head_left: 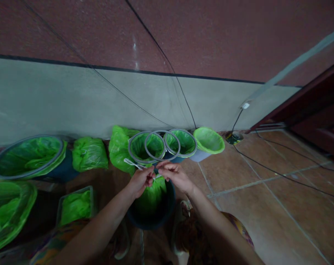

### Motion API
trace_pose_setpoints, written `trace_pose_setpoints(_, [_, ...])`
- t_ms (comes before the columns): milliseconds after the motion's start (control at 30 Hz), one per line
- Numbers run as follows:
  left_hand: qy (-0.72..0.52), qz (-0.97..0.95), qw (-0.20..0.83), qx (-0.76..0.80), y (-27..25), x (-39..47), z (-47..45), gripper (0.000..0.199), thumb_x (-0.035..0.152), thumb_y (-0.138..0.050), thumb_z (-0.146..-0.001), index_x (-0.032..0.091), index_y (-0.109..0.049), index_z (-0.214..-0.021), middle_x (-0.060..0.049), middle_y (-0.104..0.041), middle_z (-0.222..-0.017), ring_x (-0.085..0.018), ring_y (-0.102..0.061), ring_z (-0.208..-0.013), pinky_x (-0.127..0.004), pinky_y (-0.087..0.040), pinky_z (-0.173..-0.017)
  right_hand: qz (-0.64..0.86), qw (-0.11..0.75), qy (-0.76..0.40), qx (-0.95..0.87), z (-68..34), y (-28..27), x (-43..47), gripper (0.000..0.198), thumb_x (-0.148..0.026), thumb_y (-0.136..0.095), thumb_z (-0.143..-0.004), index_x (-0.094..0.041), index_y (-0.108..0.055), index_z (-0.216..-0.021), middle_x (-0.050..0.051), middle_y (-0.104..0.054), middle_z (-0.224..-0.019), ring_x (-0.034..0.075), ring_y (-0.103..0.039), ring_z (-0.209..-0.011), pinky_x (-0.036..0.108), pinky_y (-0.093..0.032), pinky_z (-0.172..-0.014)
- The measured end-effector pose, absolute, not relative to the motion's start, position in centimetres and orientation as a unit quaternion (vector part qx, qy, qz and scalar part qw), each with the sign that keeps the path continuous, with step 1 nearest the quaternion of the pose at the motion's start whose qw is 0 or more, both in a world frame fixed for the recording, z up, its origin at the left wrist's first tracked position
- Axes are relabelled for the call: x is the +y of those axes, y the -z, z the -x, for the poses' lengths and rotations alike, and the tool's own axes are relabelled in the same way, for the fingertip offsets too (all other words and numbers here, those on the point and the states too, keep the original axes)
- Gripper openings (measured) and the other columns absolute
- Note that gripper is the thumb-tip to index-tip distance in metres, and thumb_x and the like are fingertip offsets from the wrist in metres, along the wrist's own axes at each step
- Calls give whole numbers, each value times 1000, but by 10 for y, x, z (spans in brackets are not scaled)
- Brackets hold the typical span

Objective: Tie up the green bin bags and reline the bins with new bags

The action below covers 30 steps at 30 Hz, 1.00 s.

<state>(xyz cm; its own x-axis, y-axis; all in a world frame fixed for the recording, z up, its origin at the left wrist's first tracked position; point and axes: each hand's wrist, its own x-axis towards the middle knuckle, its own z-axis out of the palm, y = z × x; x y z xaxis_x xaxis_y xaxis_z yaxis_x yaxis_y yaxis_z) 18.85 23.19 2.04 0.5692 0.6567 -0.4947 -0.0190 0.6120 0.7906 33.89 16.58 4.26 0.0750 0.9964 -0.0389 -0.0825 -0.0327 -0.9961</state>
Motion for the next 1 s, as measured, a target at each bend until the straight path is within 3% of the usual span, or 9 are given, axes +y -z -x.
trace_pose_setpoints(133, [-157,-440,816,341,-23,231,-185,24,34,-68,-69,15,-54,-65,4,-50,-58,-6,-44,-49,-19,-37,-48,470,508,-582,-427,-334,-41,165,34,-46,-66,-80,-15,-66,-66,-3,-56,-56,6,-40,-45,21,-30,-45])
trace_pose_setpoints(267, [-86,-589,765,245,-28,233,-180,11,23,-66,-65,15,-59,-66,2,-56,-64,-9,-50,-58,-21,-42,-57,450,531,-604,-387,-336,-42,166,36,-50,-65,-80,-15,-66,-72,-2,-56,-56,6,-45,-47,20,-34,-47])
trace_pose_setpoints(367, [-80,-696,670,247,-29,235,-179,21,32,-59,-76,15,-60,-65,3,-54,-55,-9,-48,-52,-20,-37,-53,458,536,-597,-383,-338,-39,167,35,-51,-64,-82,-17,-66,-90,-5,-52,-57,5,-43,-47,18,-31,-45])
trace_pose_setpoints(467, [-107,-715,643,253,-27,236,-182,30,37,-50,-84,15,-59,-65,2,-57,-54,-9,-51,-50,-20,-38,-53,493,499,-598,-389,-339,-30,167,40,-55,-59,-83,-21,-62,-103,-6,-52,-62,5,-40,-45,17,-24,-40])
trace_pose_setpoints(667, [-171,-621,700,307,-19,239,-184,21,36,-59,-78,16,-60,-75,3,-60,-59,-9,-56,-48,-21,-44,-50,554,384,-527,-517,-340,-17,168,35,-51,-55,-86,-17,-62,-86,-2,-58,-71,7,-46,-53,19,-34,-47])
trace_pose_setpoints(833, [-190,-518,736,392,-15,242,-179,27,34,-73,-67,14,-63,-83,-3,-70,-69,-15,-67,-62,-25,-50,-57,610,378,-468,-516,-349,-23,167,26,-40,-62,-81,-15,-65,-74,-3,-55,-61,8,-44,-55,21,-34,-53])
trace_pose_setpoints(1000, [-207,-583,692,371,-13,247,-176,19,27,-74,-63,14,-67,-76,-2,-69,-65,-14,-64,-60,-25,-49,-59,582,313,-518,-543,-357,-17,163,25,-41,-63,-80,-18,-66,-71,-3,-59,-59,9,-47,-52,21,-34,-51])
